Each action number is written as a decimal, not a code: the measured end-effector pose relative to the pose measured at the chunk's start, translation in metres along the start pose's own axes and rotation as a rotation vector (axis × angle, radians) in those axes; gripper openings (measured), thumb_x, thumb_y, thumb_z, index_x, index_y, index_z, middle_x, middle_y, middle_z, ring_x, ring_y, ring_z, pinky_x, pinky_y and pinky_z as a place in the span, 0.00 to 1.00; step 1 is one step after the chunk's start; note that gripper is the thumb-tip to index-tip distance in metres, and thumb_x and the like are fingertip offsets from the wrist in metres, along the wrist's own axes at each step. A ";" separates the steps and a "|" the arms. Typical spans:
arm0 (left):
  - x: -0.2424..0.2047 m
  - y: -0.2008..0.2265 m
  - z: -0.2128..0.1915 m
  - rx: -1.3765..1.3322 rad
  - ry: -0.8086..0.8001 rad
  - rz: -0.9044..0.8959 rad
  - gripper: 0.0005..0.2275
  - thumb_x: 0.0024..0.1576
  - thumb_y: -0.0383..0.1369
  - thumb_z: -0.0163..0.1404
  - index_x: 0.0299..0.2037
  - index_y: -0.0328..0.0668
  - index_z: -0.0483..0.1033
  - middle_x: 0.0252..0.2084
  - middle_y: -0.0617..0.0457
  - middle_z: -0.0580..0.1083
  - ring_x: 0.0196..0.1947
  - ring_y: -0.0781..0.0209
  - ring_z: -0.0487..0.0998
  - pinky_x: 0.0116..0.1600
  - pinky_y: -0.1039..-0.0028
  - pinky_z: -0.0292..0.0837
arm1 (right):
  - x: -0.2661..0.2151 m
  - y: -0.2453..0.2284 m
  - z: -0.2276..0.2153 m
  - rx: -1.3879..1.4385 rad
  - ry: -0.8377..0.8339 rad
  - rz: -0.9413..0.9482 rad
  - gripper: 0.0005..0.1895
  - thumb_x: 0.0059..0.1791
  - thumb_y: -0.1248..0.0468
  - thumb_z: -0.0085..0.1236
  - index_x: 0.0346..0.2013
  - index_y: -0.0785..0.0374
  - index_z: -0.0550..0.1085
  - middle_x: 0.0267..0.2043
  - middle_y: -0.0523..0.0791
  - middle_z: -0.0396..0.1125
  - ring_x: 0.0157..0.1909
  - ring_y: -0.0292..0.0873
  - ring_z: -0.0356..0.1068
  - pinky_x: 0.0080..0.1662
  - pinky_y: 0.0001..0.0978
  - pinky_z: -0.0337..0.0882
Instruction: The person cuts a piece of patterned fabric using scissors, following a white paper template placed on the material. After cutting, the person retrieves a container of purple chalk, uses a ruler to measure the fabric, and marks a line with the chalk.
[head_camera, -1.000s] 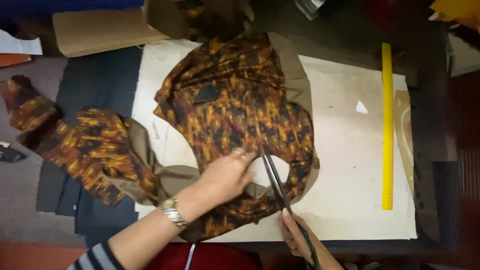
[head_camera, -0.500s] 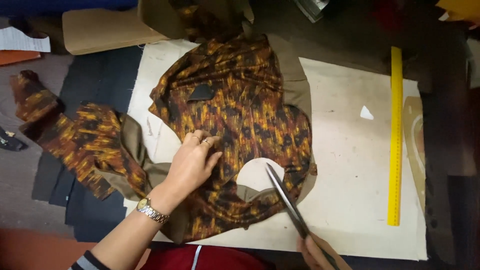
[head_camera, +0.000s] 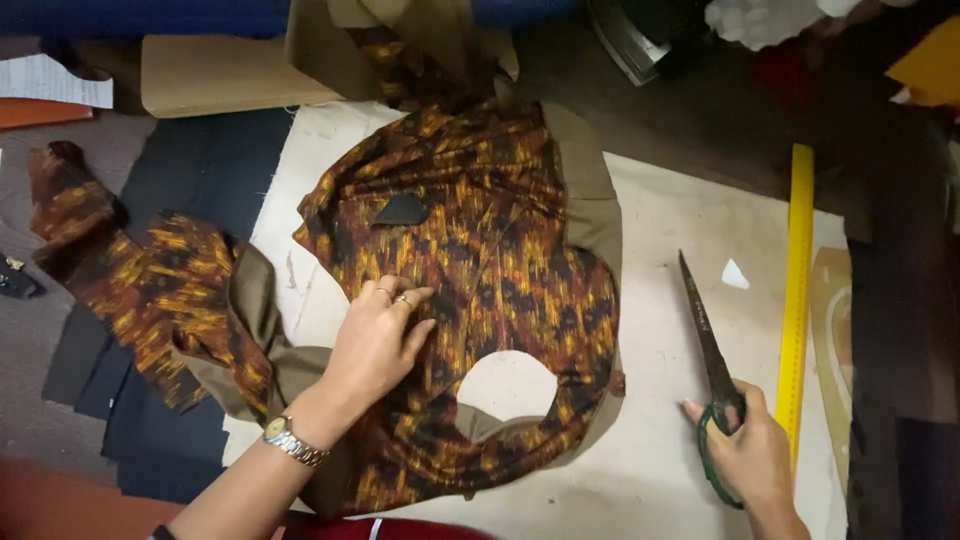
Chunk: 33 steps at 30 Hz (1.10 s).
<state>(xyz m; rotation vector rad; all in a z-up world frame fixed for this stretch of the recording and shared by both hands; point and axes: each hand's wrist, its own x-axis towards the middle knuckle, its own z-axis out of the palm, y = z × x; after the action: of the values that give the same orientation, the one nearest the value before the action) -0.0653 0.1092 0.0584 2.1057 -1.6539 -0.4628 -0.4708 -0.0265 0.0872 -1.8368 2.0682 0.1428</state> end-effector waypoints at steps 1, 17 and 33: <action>0.000 -0.001 -0.003 0.001 0.001 -0.002 0.17 0.55 0.34 0.52 0.54 0.36 0.73 0.44 0.45 0.69 0.42 0.45 0.69 0.46 0.58 0.69 | 0.007 0.006 0.003 0.000 0.000 -0.002 0.34 0.40 0.44 0.60 0.54 0.58 0.67 0.30 0.48 0.68 0.35 0.53 0.70 0.41 0.42 0.66; 0.022 -0.032 -0.023 -0.056 0.032 -0.249 0.19 0.55 0.36 0.52 0.56 0.39 0.69 0.46 0.45 0.67 0.48 0.47 0.67 0.49 0.59 0.68 | 0.052 0.075 0.014 0.223 -0.048 -0.227 0.33 0.41 0.68 0.61 0.61 0.63 0.65 0.49 0.53 0.59 0.47 0.47 0.68 0.53 0.32 0.68; 0.037 -0.047 -0.008 -0.053 0.002 -0.467 0.16 0.50 0.45 0.59 0.41 0.47 0.73 0.41 0.48 0.70 0.47 0.51 0.69 0.49 0.63 0.67 | 0.075 0.196 0.074 0.426 0.613 -0.086 0.32 0.44 0.73 0.65 0.64 0.72 0.70 0.44 0.61 0.66 0.37 0.48 0.67 0.40 0.34 0.68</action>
<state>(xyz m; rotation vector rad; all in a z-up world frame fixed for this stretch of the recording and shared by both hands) -0.0135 0.0835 0.0413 2.4461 -1.1231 -0.6347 -0.6532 -0.0444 -0.0394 -1.8248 2.1442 -0.9173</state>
